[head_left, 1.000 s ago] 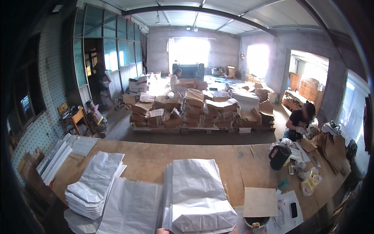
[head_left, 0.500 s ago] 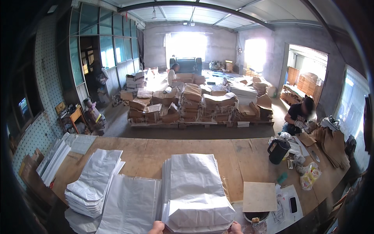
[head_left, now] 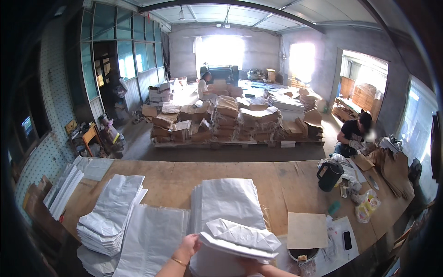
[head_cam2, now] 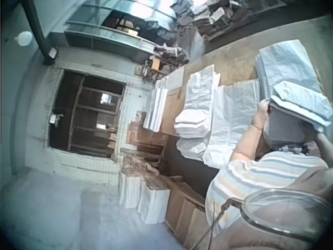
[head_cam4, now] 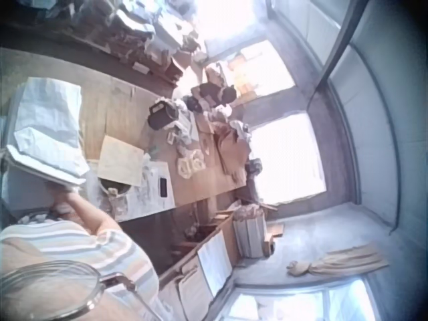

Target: The person folds a brown paper sheet inside a white sheet, then stacks the folded items with others on the table. The person repeatedly picks up stacks, aligns them, and places them back down.

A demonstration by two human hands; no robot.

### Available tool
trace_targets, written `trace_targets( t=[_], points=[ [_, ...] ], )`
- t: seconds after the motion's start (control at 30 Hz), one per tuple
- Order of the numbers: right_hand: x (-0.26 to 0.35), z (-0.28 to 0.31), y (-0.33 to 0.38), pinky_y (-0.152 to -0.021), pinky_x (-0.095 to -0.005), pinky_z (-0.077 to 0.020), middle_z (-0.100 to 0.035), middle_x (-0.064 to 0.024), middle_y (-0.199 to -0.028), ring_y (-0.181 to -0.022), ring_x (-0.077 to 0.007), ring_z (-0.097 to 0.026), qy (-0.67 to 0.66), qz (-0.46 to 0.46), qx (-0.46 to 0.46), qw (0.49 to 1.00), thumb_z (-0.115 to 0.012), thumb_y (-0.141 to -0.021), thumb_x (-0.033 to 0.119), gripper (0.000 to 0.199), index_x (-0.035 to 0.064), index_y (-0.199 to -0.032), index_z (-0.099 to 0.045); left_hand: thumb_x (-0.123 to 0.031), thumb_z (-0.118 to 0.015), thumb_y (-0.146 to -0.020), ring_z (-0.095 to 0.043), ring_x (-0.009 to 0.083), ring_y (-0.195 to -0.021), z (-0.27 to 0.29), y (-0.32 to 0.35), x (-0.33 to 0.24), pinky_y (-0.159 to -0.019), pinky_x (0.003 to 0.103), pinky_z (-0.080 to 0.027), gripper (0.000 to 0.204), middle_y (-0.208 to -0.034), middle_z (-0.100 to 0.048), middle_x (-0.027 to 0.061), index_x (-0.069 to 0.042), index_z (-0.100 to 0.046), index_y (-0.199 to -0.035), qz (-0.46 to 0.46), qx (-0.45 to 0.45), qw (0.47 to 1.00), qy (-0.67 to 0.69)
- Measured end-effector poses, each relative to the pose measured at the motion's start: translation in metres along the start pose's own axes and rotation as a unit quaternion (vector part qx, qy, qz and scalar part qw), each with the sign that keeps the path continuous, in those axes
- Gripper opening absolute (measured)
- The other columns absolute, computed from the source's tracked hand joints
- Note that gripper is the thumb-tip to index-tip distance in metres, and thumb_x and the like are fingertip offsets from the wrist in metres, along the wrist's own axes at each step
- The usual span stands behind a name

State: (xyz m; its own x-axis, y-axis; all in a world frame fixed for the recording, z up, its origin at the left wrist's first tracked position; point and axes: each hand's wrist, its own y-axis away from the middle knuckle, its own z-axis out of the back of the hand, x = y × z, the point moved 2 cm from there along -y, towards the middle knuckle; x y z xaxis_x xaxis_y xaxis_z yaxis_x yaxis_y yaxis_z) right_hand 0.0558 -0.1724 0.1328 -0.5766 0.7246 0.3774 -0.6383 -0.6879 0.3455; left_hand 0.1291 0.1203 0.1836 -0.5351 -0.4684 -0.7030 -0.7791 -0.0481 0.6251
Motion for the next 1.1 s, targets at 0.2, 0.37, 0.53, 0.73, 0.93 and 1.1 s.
trace_targets(
  t=[0.2, 0.37, 0.53, 0.73, 0.93, 1.1],
  points=[
    [-0.02, 0.001, -0.025, -0.091, -0.0364, -0.0373, -0.057, -0.0141, -0.11, -0.104, -0.0255, -0.051, -0.039, 0.059, 0.101, 0.992, -0.052, -0.083, 0.037, 0.042, 0.0096, -0.115, -0.054, -0.013, -0.052, -0.086, -0.058, 0.0158, -0.063, 0.077, 0.018, 0.084, -0.055, 0.028, -0.049, 0.017, -0.076, -0.06, 0.007, -0.001, -0.056, -0.097, -0.237, -0.133, 0.947, -0.171],
    [-0.053, 0.054, -0.036, -0.087, -0.0369, -0.0378, -0.061, -0.011, -0.103, -0.098, -0.0231, -0.052, -0.209, 0.02, 0.192, 0.959, -0.053, -0.082, 0.045, 0.042, 0.0112, -0.107, -0.06, -0.02, -0.061, -0.083, -0.055, 0.01, -0.073, 0.088, 0.04, 0.091, -0.062, 0.024, -0.044, 0.023, -0.08, -0.061, 0.0012, -0.002, -0.061, -0.097, -0.084, -0.043, 0.977, -0.194],
    [-0.034, 0.07, -0.036, -0.085, -0.037, -0.0391, -0.063, -0.0103, -0.097, -0.094, -0.0248, -0.055, -0.14, -0.016, 0.092, 0.986, -0.05, -0.083, 0.052, 0.048, 0.0092, -0.1, -0.064, -0.02, -0.062, -0.082, -0.055, 0.0109, -0.067, 0.06, 0.055, 0.064, -0.059, 0.026, -0.045, 0.022, -0.081, -0.063, 0.003, 0.0, -0.064, -0.091, -0.081, -0.036, 0.924, -0.373],
    [-0.097, 0.015, -0.01, -0.094, -0.0381, -0.0346, -0.057, -0.0108, -0.114, -0.108, -0.0299, -0.049, 0.013, -0.054, 0.137, 0.989, -0.051, -0.079, 0.057, 0.054, 0.015, -0.112, -0.058, -0.01, -0.062, -0.081, -0.057, 0.0151, -0.058, 0.106, 0.003, 0.141, -0.051, 0.029, -0.047, 0.008, -0.072, -0.06, 0.0042, -0.002, -0.063, -0.082, -0.045, -0.129, 0.944, -0.301],
    [-0.124, -0.029, 0.026, -0.094, -0.0389, -0.0358, -0.055, -0.0114, -0.118, -0.113, -0.0293, -0.047, 0.004, -0.107, 0.073, 0.992, -0.051, -0.079, 0.055, 0.056, 0.0158, -0.12, -0.052, -0.006, -0.065, -0.077, -0.056, 0.0191, -0.057, 0.154, -0.031, 0.188, -0.044, 0.038, -0.053, 0.008, -0.068, -0.058, 0.0063, -0.001, -0.061, -0.072, -0.036, -0.213, 0.952, -0.219],
    [-0.108, -0.048, 0.084, -0.092, -0.039, -0.0388, -0.054, -0.0116, -0.12, -0.114, -0.0291, -0.048, -0.102, -0.273, -0.046, 0.956, -0.052, -0.079, 0.052, 0.056, 0.0189, -0.124, -0.049, -0.005, -0.065, -0.075, -0.057, 0.0181, -0.055, 0.07, 0.024, 0.123, -0.043, 0.035, -0.052, 0.008, -0.066, -0.058, 0.0065, -0.002, -0.06, -0.07, -0.032, -0.221, 0.946, -0.234]
  ],
)
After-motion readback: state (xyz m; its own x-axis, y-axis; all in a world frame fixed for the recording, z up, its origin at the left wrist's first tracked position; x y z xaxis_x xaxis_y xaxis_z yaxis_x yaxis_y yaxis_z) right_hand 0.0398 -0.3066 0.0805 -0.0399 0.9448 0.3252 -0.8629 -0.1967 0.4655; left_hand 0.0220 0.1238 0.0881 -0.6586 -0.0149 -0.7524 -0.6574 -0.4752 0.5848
